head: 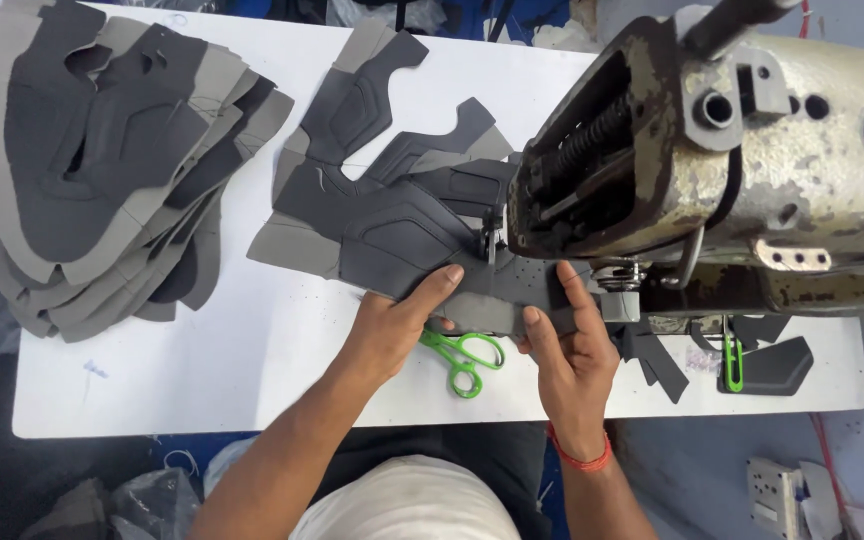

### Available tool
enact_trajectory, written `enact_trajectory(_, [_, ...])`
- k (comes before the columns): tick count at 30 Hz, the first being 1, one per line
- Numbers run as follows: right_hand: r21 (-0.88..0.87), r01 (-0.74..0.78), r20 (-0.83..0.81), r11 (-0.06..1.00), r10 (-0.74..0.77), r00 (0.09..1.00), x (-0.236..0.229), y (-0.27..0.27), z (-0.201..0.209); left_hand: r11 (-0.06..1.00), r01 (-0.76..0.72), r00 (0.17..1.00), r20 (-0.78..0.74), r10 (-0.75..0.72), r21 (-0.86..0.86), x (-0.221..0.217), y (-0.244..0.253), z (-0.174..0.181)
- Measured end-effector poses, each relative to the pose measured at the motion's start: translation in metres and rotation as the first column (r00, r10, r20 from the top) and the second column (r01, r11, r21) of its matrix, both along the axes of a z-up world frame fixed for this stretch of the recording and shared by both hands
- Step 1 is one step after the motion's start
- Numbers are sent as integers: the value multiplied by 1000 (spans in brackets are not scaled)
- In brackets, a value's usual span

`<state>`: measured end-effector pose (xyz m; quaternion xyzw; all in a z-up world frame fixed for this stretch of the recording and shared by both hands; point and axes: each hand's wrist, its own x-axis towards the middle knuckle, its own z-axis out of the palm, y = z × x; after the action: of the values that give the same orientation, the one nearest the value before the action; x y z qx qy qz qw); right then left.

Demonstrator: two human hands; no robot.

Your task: The person operates a sewing machine to stitch gray and black synthetic material pieces, likely car interior components. They guide the material under the needle, sew along the edges, and use green scissors to trim excess threads. The person repeatedly handles the parts, aligning them for stitching and cutting the threads after each seam.

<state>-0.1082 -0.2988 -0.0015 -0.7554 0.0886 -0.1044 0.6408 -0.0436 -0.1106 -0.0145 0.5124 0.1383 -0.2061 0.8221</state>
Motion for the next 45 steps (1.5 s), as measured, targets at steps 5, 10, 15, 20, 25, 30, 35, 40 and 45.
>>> enact_trajectory(5, [-122, 38, -35, 992, -43, 998, 8, -4, -3, 1000, -18, 1000, -5, 18, 17, 2, -5, -1])
enact_trajectory(10, [-22, 121, -54, 992, -122, 991, 25, -5, -2, 997, -73, 997, 0, 73, -37, 12, -12, -3])
enact_trajectory(15, [7, 91, -19, 996, -91, 996, 42, -4, 3, 989, -94, 993, 56, 101, -117, 25, -13, -9])
enact_trajectory(20, [-465, -82, -137, 882, 20, 990, 45, -39, -53, 983, -106, 991, 63, 117, -150, 37, -17, -16])
enact_trajectory(25, [640, 15, -20, 768, -3, 1000, 77, -107, -171, 963, -184, 949, 218, 226, -198, 43, -24, -35])
enact_trajectory(30, [784, -71, 52, 617, 49, 997, 104, -44, -82, 919, -171, 976, 64, 207, -356, 41, -32, -113])
enact_trajectory(35, [828, -126, 101, 546, 77, 992, 121, -65, -126, 961, -129, 947, 256, 193, -244, 45, -13, -13])
enact_trajectory(40, [791, -165, 92, 589, 152, 984, 128, -50, -98, 993, -103, 906, 406, 116, -52, 40, -14, -54])
enact_trajectory(45, [818, -244, 143, 520, 227, 963, 134, -50, -112, 993, -36, 927, 368, 74, -109, 38, -15, -76])
